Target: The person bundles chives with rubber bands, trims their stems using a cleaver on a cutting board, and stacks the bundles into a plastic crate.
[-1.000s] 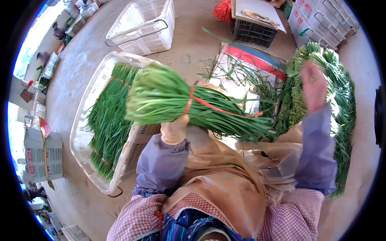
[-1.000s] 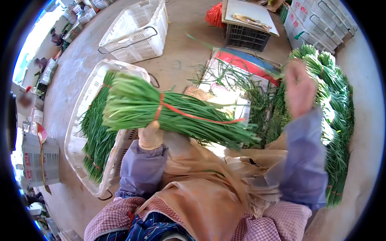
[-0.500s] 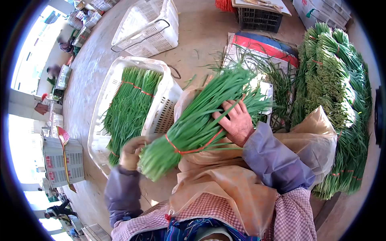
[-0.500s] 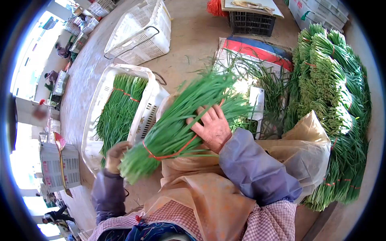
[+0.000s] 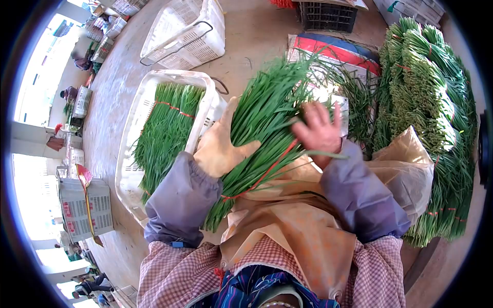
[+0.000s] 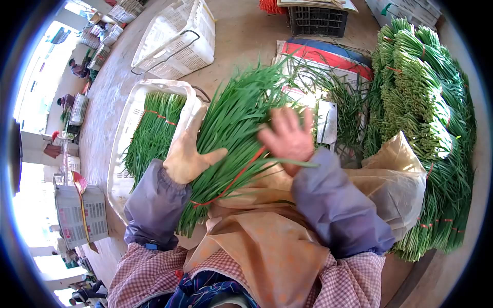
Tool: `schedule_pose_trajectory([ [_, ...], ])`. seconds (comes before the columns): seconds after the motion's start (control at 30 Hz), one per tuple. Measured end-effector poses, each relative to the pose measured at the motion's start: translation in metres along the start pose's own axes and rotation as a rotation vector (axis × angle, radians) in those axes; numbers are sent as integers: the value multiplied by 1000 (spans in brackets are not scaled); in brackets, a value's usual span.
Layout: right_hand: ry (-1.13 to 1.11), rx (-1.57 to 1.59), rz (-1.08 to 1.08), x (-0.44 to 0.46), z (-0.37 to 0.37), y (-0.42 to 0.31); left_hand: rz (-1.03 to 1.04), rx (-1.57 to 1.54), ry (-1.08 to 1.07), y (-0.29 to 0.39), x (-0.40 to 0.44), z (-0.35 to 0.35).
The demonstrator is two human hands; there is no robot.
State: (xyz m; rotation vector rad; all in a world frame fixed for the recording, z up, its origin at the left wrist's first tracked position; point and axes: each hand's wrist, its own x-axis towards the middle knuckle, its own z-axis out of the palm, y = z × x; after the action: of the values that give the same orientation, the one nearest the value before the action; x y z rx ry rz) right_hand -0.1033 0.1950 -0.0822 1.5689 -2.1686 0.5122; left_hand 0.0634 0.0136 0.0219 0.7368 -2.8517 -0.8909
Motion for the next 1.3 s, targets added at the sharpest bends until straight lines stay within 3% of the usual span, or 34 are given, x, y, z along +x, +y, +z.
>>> schedule_pose_trajectory([
  [0.1, -229, -70, 222, -12, -3, 56, -127, -417, 90, -25, 4, 16],
  [0.13, -296, -221, 288, -13, -8, 73, -176, -593, 113, -23, 6, 18],
  [0.23, 92, 37, 494, -16, -19, 106, -194, -766, 93, -26, 6, 17],
  [0.3, 283, 589, 643, 2, -50, 98, -274, -841, 85, -18, 5, 13],
  [0.37, 466, 529, 477, 24, -79, 51, -302, -867, 77, -16, 6, 13],
  [0.43, 260, 710, 37, 25, -87, 18, -307, -871, 67, -13, 8, 15],
  [0.5, 158, 585, -229, 41, -63, -25, -330, -869, 57, -3, 6, 12],
  [0.67, -299, 420, -39, -2, -10, -58, -251, -1201, 180, -32, -2, 13],
  [0.77, -205, 513, -41, -14, -11, -60, -273, -1296, 166, -33, -7, 13],
  [0.8, -302, 517, -38, -12, -15, -58, -271, -1320, 158, -31, -8, 13],
  [0.93, -229, 565, -14, -5, -20, -54, -313, -1354, 146, -32, -10, 13],
  [1.07, 82, 630, -88, 4, -19, -50, -321, -1383, 148, -29, -11, 13],
  [1.17, 113, 605, -233, 25, -29, -56, -315, -1340, 136, -27, -13, 9],
  [1.3, -149, 498, 10, 37, -18, -58, -303, -1390, 159, -24, -15, 11],
])
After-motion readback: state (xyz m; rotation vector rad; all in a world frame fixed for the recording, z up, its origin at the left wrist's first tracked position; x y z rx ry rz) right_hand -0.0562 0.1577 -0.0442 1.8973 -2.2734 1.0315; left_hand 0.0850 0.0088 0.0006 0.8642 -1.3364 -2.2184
